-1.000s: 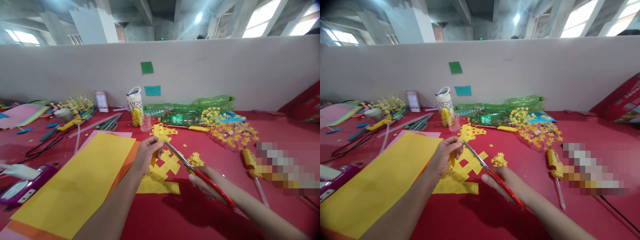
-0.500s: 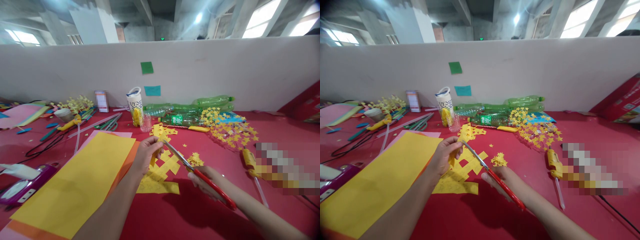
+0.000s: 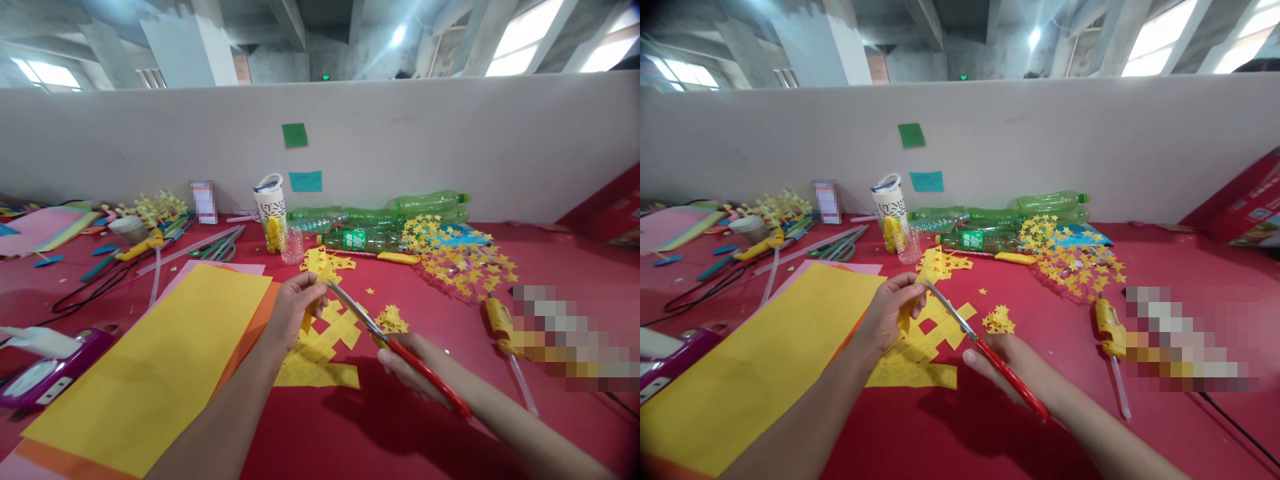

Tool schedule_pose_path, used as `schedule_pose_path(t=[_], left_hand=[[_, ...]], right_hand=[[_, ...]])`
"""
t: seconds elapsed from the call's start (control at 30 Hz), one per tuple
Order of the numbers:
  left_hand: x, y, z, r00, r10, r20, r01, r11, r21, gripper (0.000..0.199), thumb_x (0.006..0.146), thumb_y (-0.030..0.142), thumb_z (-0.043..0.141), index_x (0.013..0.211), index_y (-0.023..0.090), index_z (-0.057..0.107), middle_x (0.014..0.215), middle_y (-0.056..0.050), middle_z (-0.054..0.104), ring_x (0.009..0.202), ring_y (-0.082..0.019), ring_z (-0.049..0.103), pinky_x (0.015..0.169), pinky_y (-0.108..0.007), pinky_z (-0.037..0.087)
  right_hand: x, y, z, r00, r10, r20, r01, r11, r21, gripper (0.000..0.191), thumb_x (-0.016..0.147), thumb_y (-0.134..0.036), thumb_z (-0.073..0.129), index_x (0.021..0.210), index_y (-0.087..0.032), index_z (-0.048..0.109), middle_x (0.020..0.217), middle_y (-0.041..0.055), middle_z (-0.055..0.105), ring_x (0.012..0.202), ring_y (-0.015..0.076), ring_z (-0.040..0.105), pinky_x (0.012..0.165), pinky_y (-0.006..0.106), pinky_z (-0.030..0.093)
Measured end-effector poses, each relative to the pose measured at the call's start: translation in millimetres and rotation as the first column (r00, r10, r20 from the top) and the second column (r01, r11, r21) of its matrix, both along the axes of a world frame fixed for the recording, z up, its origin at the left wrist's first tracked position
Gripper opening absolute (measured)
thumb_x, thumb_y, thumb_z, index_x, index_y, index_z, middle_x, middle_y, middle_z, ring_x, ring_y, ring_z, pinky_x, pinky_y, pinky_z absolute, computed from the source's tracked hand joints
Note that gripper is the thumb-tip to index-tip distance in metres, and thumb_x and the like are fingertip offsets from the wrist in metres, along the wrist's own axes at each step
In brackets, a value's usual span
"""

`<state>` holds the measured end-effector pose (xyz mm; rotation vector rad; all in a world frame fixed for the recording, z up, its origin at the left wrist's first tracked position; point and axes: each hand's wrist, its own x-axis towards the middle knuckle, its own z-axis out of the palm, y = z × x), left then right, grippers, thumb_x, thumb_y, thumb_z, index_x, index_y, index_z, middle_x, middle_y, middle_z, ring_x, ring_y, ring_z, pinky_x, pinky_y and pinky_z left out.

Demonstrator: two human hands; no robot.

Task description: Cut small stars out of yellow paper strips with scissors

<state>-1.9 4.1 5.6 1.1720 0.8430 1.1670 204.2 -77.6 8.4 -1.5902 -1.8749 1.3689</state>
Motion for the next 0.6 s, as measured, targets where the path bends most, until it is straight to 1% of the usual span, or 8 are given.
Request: schedule_pose_path(t=[0.23,0.5,0.6], left_hand=[[0.0,0.8,-2.3,1.000,-0.012,0.015,0.012,1.000,-0.005,0.012,0.073,0.026,0.058,0.068,0.015,0.056,0.053,0.002,0.054,0.043,-0.006,0.044,0.042,-0.018,0.033],[-0.5,0.4,-2.6,1.000,-0.007,0.006,0.007,1.000,-0.001,0.012,0.073,0.025,0.058,0.066,0.015,0.055,0.053,0.002,0.054,0.043,-0.006,0.044,0.042,-0.018,0.033],[-0.3,0.6,-1.7,1.000,-0.009,0.011,0.009,1.000,0.000,0.012,0.073,0.025,0.058,0.066,0.015,0.054,0.053,0.002,0.054,0.043,-0.006,0.043,0.042,-0.018,0.033]], right_hand=[[-3.5,0.7,2.8,0.999,-0.053,0.006,0.053,0.998,-0.034,0.045,0.081,-0.058,0.039,0.065,-0.017,0.044,0.049,-0.0056,0.041,0.039,0.0055,0.037,0.038,0.018,0.027],[-4.2,1.1,1.6,0.999,-0.049,0.011,0.049,0.998,-0.033,0.043,0.080,-0.056,0.043,0.063,-0.017,0.043,0.048,-0.0056,0.041,0.038,0.0053,0.036,0.037,0.018,0.027],[-3.8,1.7,4.2,0.999,-0.042,0.018,0.043,0.998,-0.043,0.041,0.080,-0.054,0.045,0.063,-0.017,0.043,0.047,-0.0060,0.039,0.037,0.0052,0.036,0.036,0.017,0.027]])
